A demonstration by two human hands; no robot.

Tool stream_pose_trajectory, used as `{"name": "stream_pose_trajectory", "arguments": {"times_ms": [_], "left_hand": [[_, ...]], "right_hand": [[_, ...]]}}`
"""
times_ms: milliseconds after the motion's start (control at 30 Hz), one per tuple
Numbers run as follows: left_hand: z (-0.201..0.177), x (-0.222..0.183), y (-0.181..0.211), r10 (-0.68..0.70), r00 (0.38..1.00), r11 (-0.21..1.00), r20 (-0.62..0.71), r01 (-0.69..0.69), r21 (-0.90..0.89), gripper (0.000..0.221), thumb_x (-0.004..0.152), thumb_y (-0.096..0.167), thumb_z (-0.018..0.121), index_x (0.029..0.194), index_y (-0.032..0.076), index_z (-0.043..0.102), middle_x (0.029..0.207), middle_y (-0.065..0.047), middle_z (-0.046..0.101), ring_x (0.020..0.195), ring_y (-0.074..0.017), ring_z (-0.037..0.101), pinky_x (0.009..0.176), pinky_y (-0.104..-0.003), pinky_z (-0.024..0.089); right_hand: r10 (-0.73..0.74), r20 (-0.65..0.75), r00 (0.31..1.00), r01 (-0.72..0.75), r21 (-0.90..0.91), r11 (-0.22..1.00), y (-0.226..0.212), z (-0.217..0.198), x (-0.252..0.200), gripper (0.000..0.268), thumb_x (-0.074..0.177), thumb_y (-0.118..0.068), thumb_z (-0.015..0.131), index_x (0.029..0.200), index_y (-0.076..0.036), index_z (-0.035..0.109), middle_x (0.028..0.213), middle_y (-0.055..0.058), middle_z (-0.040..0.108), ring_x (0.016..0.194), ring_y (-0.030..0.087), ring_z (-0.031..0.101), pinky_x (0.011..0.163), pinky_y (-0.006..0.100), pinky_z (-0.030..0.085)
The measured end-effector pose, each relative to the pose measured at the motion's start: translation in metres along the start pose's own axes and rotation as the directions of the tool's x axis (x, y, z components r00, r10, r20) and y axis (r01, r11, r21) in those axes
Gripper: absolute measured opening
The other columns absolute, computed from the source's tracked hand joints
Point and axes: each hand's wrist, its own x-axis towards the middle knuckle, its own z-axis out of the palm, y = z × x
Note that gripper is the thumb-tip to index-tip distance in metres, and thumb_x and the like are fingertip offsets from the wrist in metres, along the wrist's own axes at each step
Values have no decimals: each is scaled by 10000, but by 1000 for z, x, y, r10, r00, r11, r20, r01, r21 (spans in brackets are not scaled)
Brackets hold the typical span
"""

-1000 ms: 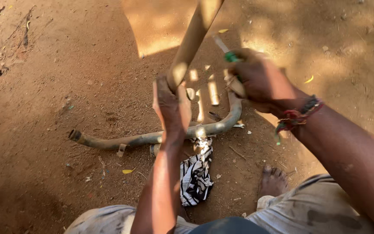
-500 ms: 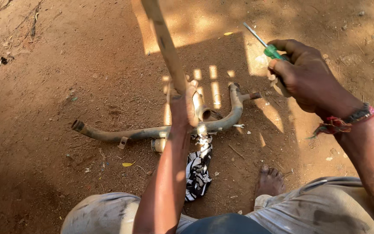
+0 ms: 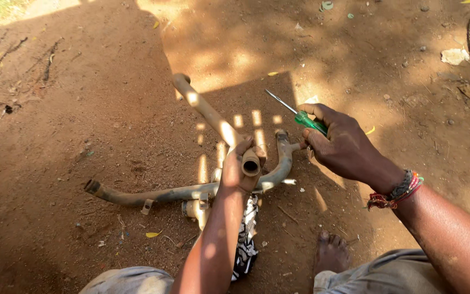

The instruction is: The person prys and scrapes the openings of a metal exhaust pipe assembly using a screwdriver while sitting on the ground next to a truck.

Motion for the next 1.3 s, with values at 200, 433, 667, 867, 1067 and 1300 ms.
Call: {"name": "stream_pose_trajectory", "arguments": {"times_ms": [200,433,667,867,1067,1300], "left_hand": [[-34,2,24,73,997,997,40,-72,-25,174,979,90,683,1043,34,532,822,-67,574,652,-164,638,568,-269,567],[-32,-13,41,197,967,980,-160,-188,67,280,891,55,711,1114,26,544,810,-97,608,630,-187,660,564,-285,590],[-28,-25,32,92,990,995,-103,-94,-18,298,887,82,717,1118,-29,565,913,-124,653,722,-194,689,615,-263,606],[-27,-32,17,36,986,992,-164,-15,128,237,902,157,713,1056,4,617,931,-115,658,805,-221,690,676,-357,638],[-31,-25,10,11,993,980,-116,13,199,224,936,204,660,1034,11,605,915,-113,655,805,-233,682,647,-400,624],[-42,-18,1,-42,982,971,-184,83,222,222,969,230,628,1012,13,628,890,-113,629,754,-217,664,579,-391,589]], "right_hand": [[-202,30,979,204,-92,975,15,16,18,383,949,-138,535,1297,-66,679,1023,121,763,823,229,738,744,382,568],[204,386,900,-93,-288,953,0,78,25,336,1073,-249,507,1270,-174,769,963,227,768,633,327,620,613,447,532],[-176,378,909,229,-101,968,12,109,23,446,897,-307,703,1295,-106,684,1137,131,720,822,200,722,819,416,580],[-198,475,857,303,-155,940,7,107,25,486,860,-289,756,1308,-111,692,1024,108,678,925,224,677,882,388,579],[-203,470,859,292,-125,948,2,101,25,477,832,-243,777,1264,-65,680,1038,106,677,948,233,682,856,387,574],[-271,465,843,353,-98,931,8,100,23,462,823,-194,779,1244,-40,671,1130,137,688,1060,273,678,913,418,555]]}}
